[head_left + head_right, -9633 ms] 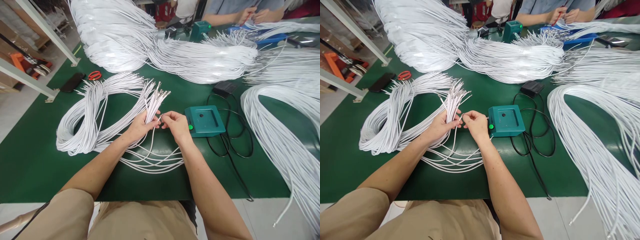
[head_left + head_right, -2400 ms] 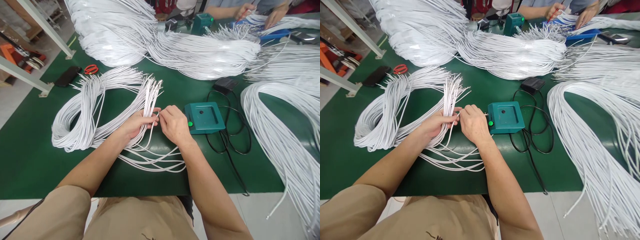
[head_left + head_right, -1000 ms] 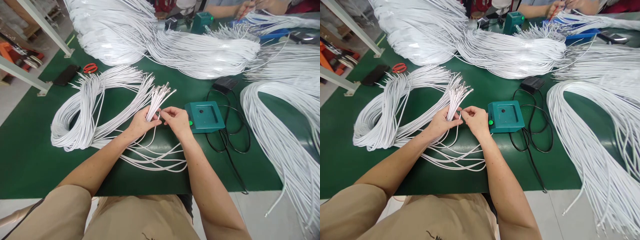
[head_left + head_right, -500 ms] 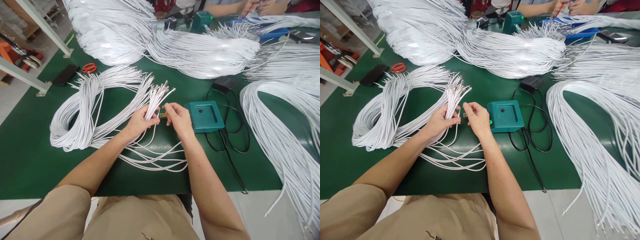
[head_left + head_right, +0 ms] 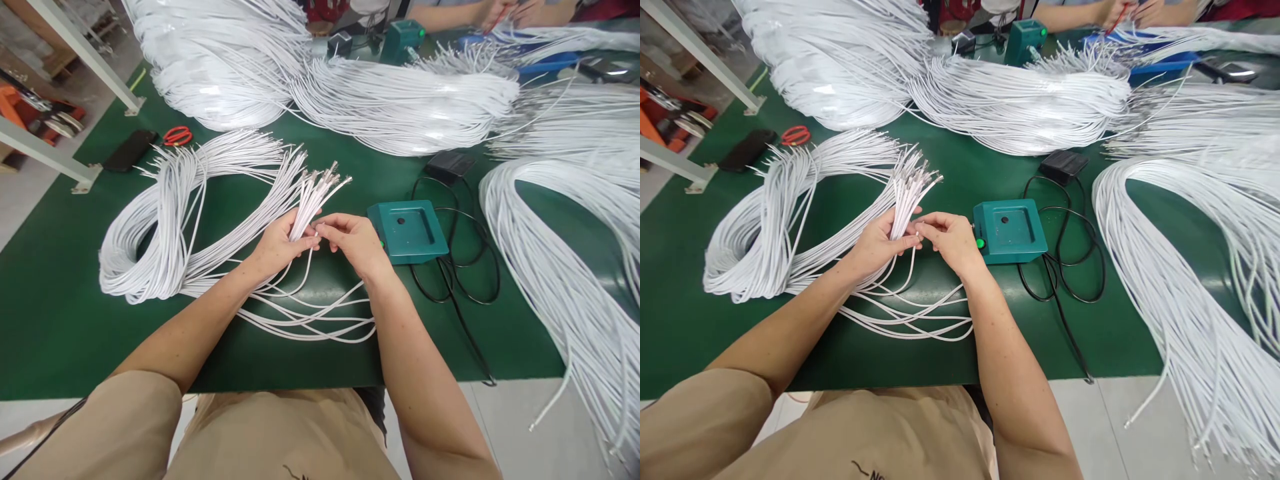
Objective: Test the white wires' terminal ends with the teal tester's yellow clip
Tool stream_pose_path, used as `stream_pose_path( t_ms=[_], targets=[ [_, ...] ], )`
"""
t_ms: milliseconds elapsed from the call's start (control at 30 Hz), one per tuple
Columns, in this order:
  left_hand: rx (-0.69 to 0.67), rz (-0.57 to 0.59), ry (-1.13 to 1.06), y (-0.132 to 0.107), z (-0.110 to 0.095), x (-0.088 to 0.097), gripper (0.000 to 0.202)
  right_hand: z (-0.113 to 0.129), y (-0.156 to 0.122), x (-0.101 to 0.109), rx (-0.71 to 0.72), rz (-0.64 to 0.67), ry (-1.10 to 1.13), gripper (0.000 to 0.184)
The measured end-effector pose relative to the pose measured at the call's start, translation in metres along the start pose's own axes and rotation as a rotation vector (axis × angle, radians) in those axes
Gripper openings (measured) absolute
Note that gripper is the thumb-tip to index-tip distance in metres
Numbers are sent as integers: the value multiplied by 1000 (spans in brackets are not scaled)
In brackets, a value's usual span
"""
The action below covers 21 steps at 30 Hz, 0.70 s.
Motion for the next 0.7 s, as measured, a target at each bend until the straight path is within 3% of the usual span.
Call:
stream_pose_path(
  t_ms=[100,200,267,400,467,567,700],
  targets=[
    [9,37,-40,-2,-3,-1,51,0,-1,2,-25,2,41,22],
    [24,67,-80,-3,-5,-2,45,-1,-1,2,4,-6,-70,19],
    [46,82,-139,-3,-4,-1,41,-1,-2,0,116,-25,-272,16],
    [150,108,-273,2,1,2,42,6,-6,-7,436,-56,-906,24],
    [186,106,-305,5,4,3,43,8,-9,-8,520,-23,-1185,25],
    [187,75,-283,7,8,3,44,10,-10,-3,528,-13,-1433,21],
    [176,47,-214,9,12,-1,46,7,-7,9,402,67,-1541,23]
  ],
)
Point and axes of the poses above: each hand's wrist, its own y-axis towards the middle knuckle, its own x-axis out of the back of the hand, z = x × y, the point moved 2 cm from there along y, towards the middle knuckle, and after that the axes turned 7 degrees about x, right-handed, at the moved point
